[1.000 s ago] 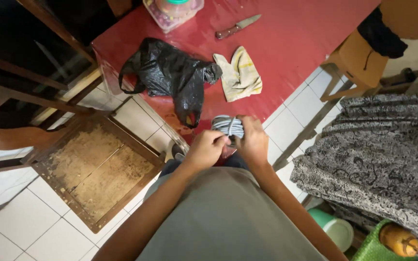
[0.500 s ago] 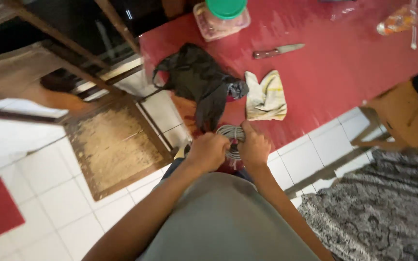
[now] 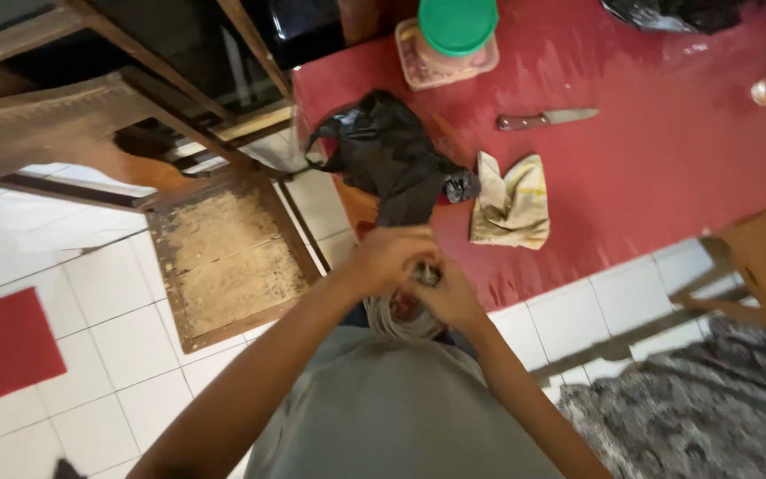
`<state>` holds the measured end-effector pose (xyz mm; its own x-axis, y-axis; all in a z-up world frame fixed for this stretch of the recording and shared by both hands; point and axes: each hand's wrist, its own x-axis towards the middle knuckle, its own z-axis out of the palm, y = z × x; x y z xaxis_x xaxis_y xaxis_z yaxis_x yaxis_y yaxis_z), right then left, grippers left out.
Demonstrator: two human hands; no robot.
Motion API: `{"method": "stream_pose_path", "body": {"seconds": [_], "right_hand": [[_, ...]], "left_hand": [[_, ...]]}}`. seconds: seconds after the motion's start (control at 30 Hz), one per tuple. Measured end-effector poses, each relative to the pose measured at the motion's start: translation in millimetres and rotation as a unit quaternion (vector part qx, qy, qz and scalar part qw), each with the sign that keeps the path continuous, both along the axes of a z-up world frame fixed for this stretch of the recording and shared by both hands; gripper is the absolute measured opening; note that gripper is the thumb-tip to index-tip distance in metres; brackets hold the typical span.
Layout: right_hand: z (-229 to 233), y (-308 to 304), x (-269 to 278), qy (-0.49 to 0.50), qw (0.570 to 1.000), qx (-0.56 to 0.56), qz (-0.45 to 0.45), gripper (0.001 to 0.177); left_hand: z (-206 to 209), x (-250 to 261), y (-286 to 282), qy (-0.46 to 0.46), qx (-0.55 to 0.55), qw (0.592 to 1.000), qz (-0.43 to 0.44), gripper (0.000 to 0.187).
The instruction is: Organizing and bundling various electrical cables and an extension cord into a black plastic bag.
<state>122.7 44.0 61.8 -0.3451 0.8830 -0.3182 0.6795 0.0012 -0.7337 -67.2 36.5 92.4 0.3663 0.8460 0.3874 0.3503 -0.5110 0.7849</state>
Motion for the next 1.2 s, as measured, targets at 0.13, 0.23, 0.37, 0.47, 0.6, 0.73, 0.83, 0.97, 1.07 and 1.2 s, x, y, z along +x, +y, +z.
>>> {"method": "stream_pose_path", "body": {"seconds": [0.13, 0.23, 0.37, 0.47, 0.6, 0.73, 0.83, 0.97, 1.07, 1.2], "right_hand": [[6, 2, -7, 0.174, 0.977, 0.116, 0.034, 0.063], [26, 4, -21, 0.142, 0.988, 0.058, -0.018, 0.046], [28, 17, -23, 0.095, 0.99, 0.045, -0.093, 0.034], [8, 16, -25, 0.117, 0.982, 0.084, -0.125, 0.031], [0, 19, -43, 0.119, 0.972, -0.022, -0.201, 0.036], [-2, 19, -57, 0.208, 0.96, -0.115, -0.147, 0.04], [18, 35, -76, 0.248, 0.94, -0.225, -0.066, 0.062], [24, 39, -78, 0.516, 0.761, -0.392, -0.016, 0.083], [-3, 49, -66, 0.533, 0.76, -0.372, -0.009, 0.086], [-20, 42, -59, 0.543, 0.683, -0.46, -0.163, 0.074]], "left_hand": [[-3, -15, 18, -0.107, -0.077, 0.99, -0.045, 0.012], [-6, -37, 22, -0.173, -0.104, 0.979, -0.024, 0.02], [-72, -84, 58, -0.198, -0.143, 0.955, 0.169, 0.016], [-95, -127, 88, -0.105, -0.049, 0.938, 0.327, 0.019], [-131, -159, 134, 0.021, 0.109, 0.903, 0.415, 0.073], [-140, -146, 135, -0.057, -0.09, 0.964, 0.245, 0.036], [-83, -125, 118, -0.111, -0.232, 0.952, 0.164, 0.031], [-17, -110, 80, -0.184, -0.31, 0.932, 0.027, 0.032], [-5, -112, 72, -0.218, -0.213, 0.952, -0.039, 0.03], [26, -111, 56, -0.253, -0.281, 0.92, -0.098, 0.023]]}}
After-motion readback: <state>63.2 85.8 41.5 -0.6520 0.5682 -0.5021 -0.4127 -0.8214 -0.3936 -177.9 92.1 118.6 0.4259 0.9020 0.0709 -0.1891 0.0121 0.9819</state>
